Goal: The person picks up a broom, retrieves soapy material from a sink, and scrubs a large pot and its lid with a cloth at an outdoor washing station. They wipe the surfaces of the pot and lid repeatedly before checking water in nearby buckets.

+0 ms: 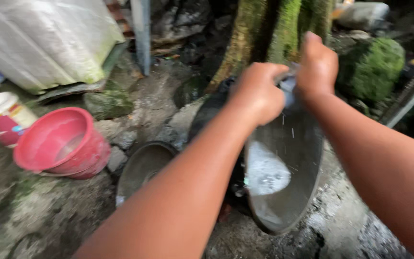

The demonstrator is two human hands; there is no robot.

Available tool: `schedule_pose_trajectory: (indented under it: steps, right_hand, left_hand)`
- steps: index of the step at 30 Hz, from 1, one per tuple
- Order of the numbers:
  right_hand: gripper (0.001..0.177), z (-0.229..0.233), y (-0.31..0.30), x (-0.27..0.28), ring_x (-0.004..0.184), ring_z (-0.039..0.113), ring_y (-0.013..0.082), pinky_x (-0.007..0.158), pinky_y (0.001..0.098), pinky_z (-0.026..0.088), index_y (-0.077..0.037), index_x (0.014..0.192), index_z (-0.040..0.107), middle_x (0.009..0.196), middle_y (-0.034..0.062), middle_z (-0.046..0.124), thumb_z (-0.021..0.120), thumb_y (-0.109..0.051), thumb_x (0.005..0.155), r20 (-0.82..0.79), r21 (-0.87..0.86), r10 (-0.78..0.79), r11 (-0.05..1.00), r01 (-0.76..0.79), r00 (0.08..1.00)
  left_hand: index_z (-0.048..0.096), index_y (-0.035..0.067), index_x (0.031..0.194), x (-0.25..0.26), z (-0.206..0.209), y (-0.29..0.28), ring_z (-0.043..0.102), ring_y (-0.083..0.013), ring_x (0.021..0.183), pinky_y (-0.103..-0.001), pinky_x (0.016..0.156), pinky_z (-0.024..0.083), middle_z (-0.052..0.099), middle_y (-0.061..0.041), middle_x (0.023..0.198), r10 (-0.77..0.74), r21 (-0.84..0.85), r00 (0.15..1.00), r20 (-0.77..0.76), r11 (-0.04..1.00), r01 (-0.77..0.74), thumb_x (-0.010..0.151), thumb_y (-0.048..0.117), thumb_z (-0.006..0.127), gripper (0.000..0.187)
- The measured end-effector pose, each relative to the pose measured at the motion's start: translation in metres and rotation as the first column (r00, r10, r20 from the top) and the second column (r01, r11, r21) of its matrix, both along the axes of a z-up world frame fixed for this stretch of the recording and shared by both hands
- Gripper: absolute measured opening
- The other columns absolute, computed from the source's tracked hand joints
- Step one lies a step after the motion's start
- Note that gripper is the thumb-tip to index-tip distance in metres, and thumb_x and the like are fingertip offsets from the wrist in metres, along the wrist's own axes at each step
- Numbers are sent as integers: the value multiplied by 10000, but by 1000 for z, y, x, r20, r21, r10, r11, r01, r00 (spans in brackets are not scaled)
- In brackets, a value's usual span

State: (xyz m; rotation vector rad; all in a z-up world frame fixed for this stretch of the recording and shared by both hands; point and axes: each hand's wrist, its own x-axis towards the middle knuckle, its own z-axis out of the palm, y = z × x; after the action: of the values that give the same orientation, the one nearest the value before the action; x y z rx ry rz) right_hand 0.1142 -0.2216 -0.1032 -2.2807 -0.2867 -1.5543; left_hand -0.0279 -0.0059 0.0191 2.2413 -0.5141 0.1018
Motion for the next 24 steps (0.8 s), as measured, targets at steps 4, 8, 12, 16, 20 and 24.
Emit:
schedule_pose_trajectory:
  steps: [4, 8, 12, 16, 20, 24]
  right_hand:
    - [405, 0, -8, -18, 687, 537, 448, 634, 535, 416, 21, 777, 520, 763, 230, 591, 455, -163, 1132, -124, 533, 60, 846, 15, 990]
    - [268, 51, 21, -27, 726, 596, 445, 603, 519, 422, 50, 854, 573, 804, 246, 616, 452, -56, 1069, 188, -129, -134, 979, 160, 973]
    - [383, 71, 68, -52, 794, 591, 474, 691, 558, 428, 6, 829, 572, 830, 249, 634, 513, -146, 1175, 32, -42, 96, 995, -95, 995]
    - [362, 63, 29, -54, 694, 596, 455, 647, 522, 491, 6, 831, 643, 768, 234, 628, 588, -223, 1106, -238, 278, 127, 959, -58, 963]
    - [295, 48, 6, -43, 705, 611, 432, 642, 509, 489, 19, 869, 657, 769, 223, 636, 599, -227, 1021, -276, 387, 87, 922, 27, 957]
    - [272, 30, 31, -9, 716, 625, 409, 638, 496, 487, 32, 906, 671, 770, 211, 645, 609, -231, 935, -125, 68, 63, 996, -55, 990]
  left_hand:
    - [730, 215, 1232, -8, -14, 0, 686, -328, 1119, -411, 962, 521, 730, -125, 1185, 17, 24, 986, 166, 1000, -21, 764, 57, 617, 507]
    - [652, 49, 1253, 22, -12, 12, 666, -403, 1107, -421, 930, 532, 696, -227, 1172, -34, -120, 891, 452, 988, 98, 742, 22, 630, 512]
    - [778, 61, 1102, 23, 3, 9, 702, -381, 1110, -422, 951, 555, 740, -225, 1125, -71, 220, 993, 99, 974, 47, 854, 90, 616, 297]
    - [740, 97, 1126, -1, -4, 25, 688, -370, 1052, -425, 886, 535, 734, -185, 1076, 55, 96, 996, 73, 993, -62, 713, 10, 603, 444]
    - [736, 126, 1182, -4, -2, 33, 679, -367, 1096, -419, 913, 531, 741, -185, 1120, 25, 78, 993, 112, 996, -34, 733, 4, 619, 480]
    - [746, 124, 1211, -3, -6, 37, 732, -333, 1099, -391, 941, 560, 772, -187, 1133, 0, 0, 1000, -7, 1000, 0, 763, -12, 578, 498]
